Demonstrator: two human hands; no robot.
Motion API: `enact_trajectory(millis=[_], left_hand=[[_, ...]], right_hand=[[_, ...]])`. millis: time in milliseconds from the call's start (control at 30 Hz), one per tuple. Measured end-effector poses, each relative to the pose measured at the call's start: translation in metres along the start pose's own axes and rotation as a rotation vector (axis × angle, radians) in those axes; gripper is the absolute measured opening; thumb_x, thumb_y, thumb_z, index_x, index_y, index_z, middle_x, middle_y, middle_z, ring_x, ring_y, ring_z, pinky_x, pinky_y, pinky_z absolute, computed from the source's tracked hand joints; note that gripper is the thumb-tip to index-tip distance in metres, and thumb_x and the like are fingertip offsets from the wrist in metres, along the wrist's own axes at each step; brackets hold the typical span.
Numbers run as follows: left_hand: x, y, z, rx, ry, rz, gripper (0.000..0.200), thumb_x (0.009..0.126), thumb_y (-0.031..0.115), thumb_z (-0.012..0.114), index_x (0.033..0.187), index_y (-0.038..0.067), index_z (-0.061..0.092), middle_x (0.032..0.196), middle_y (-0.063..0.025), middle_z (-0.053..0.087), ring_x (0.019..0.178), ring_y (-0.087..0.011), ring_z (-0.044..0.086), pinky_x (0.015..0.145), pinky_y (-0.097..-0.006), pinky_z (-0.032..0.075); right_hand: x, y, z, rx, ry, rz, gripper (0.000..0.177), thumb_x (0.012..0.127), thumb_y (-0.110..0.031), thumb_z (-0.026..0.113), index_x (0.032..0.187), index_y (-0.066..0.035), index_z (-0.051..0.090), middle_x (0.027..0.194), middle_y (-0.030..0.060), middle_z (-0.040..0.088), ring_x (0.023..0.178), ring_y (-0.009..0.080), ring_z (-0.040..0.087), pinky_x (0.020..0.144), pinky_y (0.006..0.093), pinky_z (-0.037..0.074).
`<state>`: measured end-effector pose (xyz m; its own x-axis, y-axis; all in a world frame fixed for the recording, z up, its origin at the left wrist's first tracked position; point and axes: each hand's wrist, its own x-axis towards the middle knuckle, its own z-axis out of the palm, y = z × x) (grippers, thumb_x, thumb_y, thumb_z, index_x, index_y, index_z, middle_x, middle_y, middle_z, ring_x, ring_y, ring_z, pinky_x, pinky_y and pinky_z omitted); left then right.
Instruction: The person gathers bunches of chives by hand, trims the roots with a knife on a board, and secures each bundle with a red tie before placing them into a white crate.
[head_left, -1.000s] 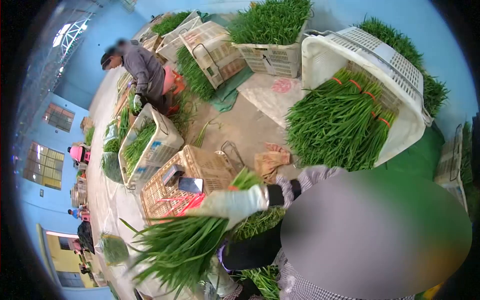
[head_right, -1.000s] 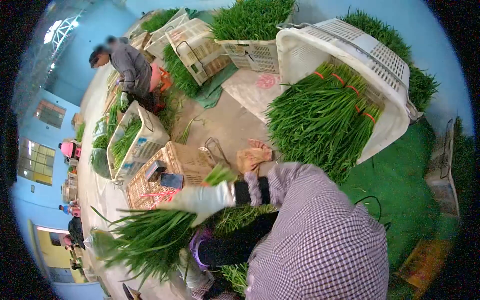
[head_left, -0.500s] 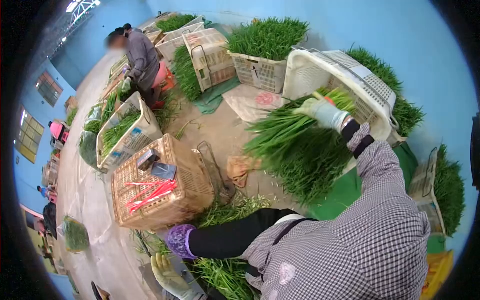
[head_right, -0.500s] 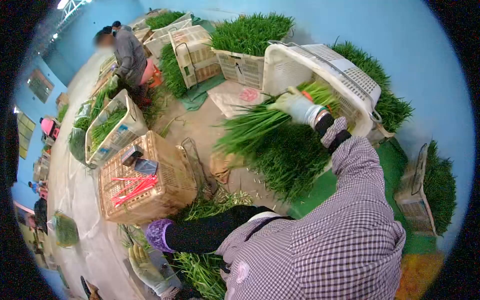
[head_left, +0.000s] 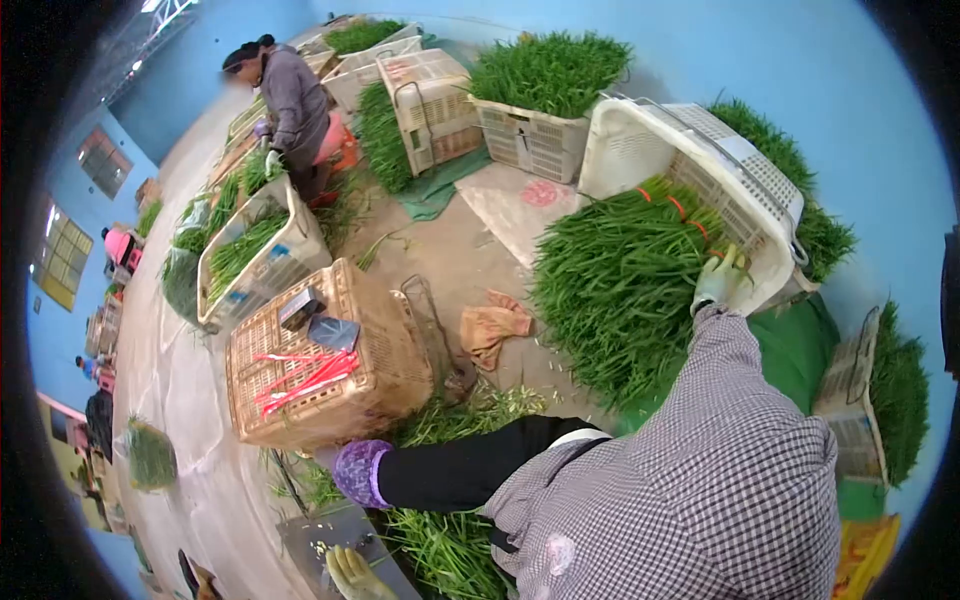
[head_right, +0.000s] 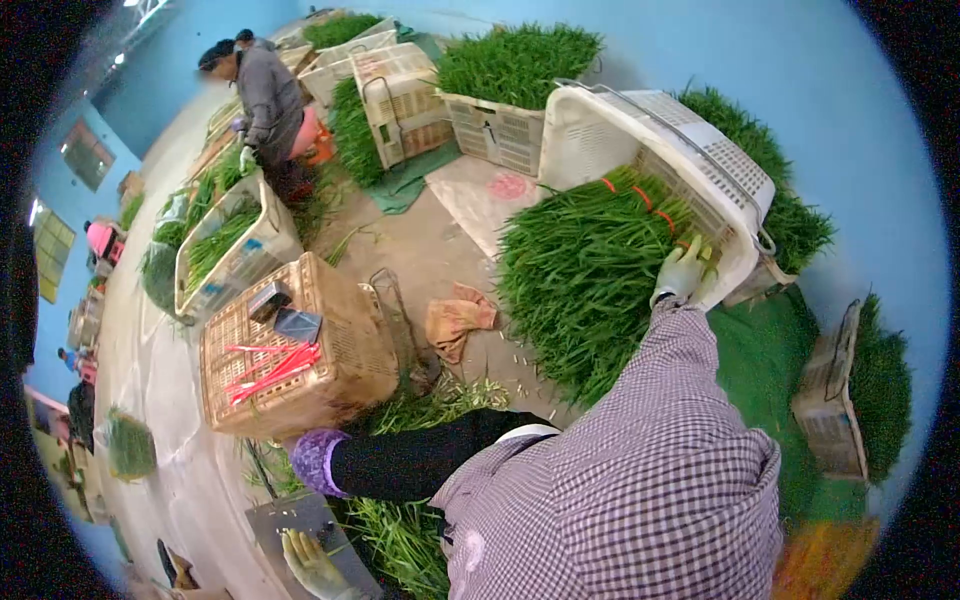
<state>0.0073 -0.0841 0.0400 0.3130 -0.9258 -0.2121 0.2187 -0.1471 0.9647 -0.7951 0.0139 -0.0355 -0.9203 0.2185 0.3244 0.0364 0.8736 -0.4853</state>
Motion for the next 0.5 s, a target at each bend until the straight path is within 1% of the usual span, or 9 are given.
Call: enact_trajectory(millis=[33, 67, 133, 167, 200, 300, 333, 433, 500], left_hand=[[0.005, -0.006, -0.003, 0.005, -0.013, 0.007, 0.056, 0.111, 0.020, 0.041, 0.162, -0.002, 0.035, 0.166, -0.0187, 0.042, 0.155, -0.0340, 0.038, 0.132, -0.0438, 0.023], [0.006, -0.011, -0.004, 0.010, -0.015, 0.010, 0.056, 0.111, 0.020, 0.041, 0.162, -0.002, 0.035, 0.166, -0.0187, 0.042, 0.155, -0.0340, 0.038, 0.132, -0.0438, 0.023], [-0.001, -0.023, 0.000, 0.050, -0.024, -0.018, 0.055, 0.111, 0.018, 0.039, 0.162, -0.001, 0.035, 0.166, -0.0205, 0.041, 0.155, -0.0333, 0.038, 0.132, -0.0437, 0.023], [-0.022, 0.006, 0.055, -0.036, 0.129, -0.042, 0.054, 0.111, 0.017, 0.038, 0.162, 0.000, 0.036, 0.166, -0.0211, 0.040, 0.155, -0.0334, 0.038, 0.132, -0.0441, 0.022], [-0.020, 0.002, 0.057, -0.029, 0.127, -0.043, 0.054, 0.111, 0.017, 0.038, 0.162, 0.000, 0.036, 0.166, -0.0211, 0.040, 0.155, -0.0334, 0.038, 0.132, -0.0441, 0.022], [0.001, -0.010, 0.073, -0.054, 0.017, -0.083, 0.053, 0.111, 0.019, 0.042, 0.160, 0.000, 0.039, 0.163, -0.0226, 0.041, 0.152, -0.0360, 0.039, 0.130, -0.0461, 0.027], [0.008, -0.004, 0.083, -0.035, 0.007, -0.086, 0.053, 0.111, 0.019, 0.042, 0.160, 0.000, 0.039, 0.163, -0.0226, 0.041, 0.152, -0.0360, 0.039, 0.130, -0.0461, 0.027], [0.033, 0.007, 0.107, -0.089, -0.008, -0.064, 0.052, 0.109, 0.021, 0.047, 0.155, -0.004, 0.043, 0.156, -0.0265, 0.047, 0.147, -0.0398, 0.042, 0.128, -0.0492, 0.031], [0.046, 0.009, 0.104, -0.057, -0.020, -0.047, 0.053, 0.109, 0.021, 0.047, 0.155, -0.005, 0.043, 0.156, -0.0269, 0.046, 0.147, -0.0398, 0.042, 0.127, -0.0492, 0.032]], right_hand=[[0.002, 0.013, 0.028, -0.027, 0.071, 0.044, 0.078, 0.102, -0.053, 0.059, 0.163, -0.010, 0.038, 0.155, 0.0338, 0.048, 0.129, 0.0473, 0.060, 0.107, 0.0535, 0.049], [0.009, 0.029, 0.070, 0.020, 0.142, 0.068, 0.094, 0.098, -0.067, 0.059, 0.166, -0.008, 0.030, 0.158, 0.0355, 0.043, 0.129, 0.0505, 0.059, 0.108, 0.0551, 0.049], [-0.003, 0.020, 0.071, -0.105, -0.078, 0.017, 0.101, 0.095, -0.073, 0.059, 0.166, -0.008, 0.029, 0.157, 0.0389, 0.041, 0.132, 0.0530, 0.056, 0.109, 0.0547, 0.049], [-0.003, 0.023, 0.085, -0.064, -0.094, 0.015, 0.103, 0.095, -0.074, 0.058, 0.167, -0.009, 0.026, 0.164, 0.0358, 0.034, 0.142, 0.0502, 0.048, 0.113, 0.0569, 0.045], [-0.004, 0.019, 0.087, -0.070, -0.097, 0.019, 0.103, 0.095, -0.074, 0.058, 0.167, -0.009, 0.026, 0.164, 0.0358, 0.034, 0.142, 0.0502, 0.048, 0.113, 0.0569, 0.045], [0.005, 0.008, 0.097, -0.208, -0.218, 0.184, 0.100, 0.097, -0.072, 0.056, 0.169, -0.012, 0.023, 0.172, 0.0285, 0.024, 0.153, 0.0465, 0.034, 0.116, 0.0631, 0.038], [0.014, 0.023, 0.120, -0.274, -0.166, 0.125, 0.099, 0.096, -0.073, 0.055, 0.169, -0.015, 0.024, 0.170, 0.0290, 0.027, 0.147, 0.0518, 0.040, 0.114, 0.0646, 0.040], [0.019, 0.020, 0.135, -0.360, -0.177, 0.078, 0.098, 0.097, -0.072, 0.056, 0.171, -0.019, 0.021, 0.173, 0.0270, 0.023, 0.151, 0.0514, 0.035, 0.118, 0.0650, 0.035], [0.017, 0.013, 0.123, -0.335, -0.293, 0.093, 0.098, 0.097, -0.074, 0.054, 0.171, -0.018, 0.020, 0.174, 0.0282, 0.019, 0.152, 0.0519, 0.033, 0.118, 0.0654, 0.035]])
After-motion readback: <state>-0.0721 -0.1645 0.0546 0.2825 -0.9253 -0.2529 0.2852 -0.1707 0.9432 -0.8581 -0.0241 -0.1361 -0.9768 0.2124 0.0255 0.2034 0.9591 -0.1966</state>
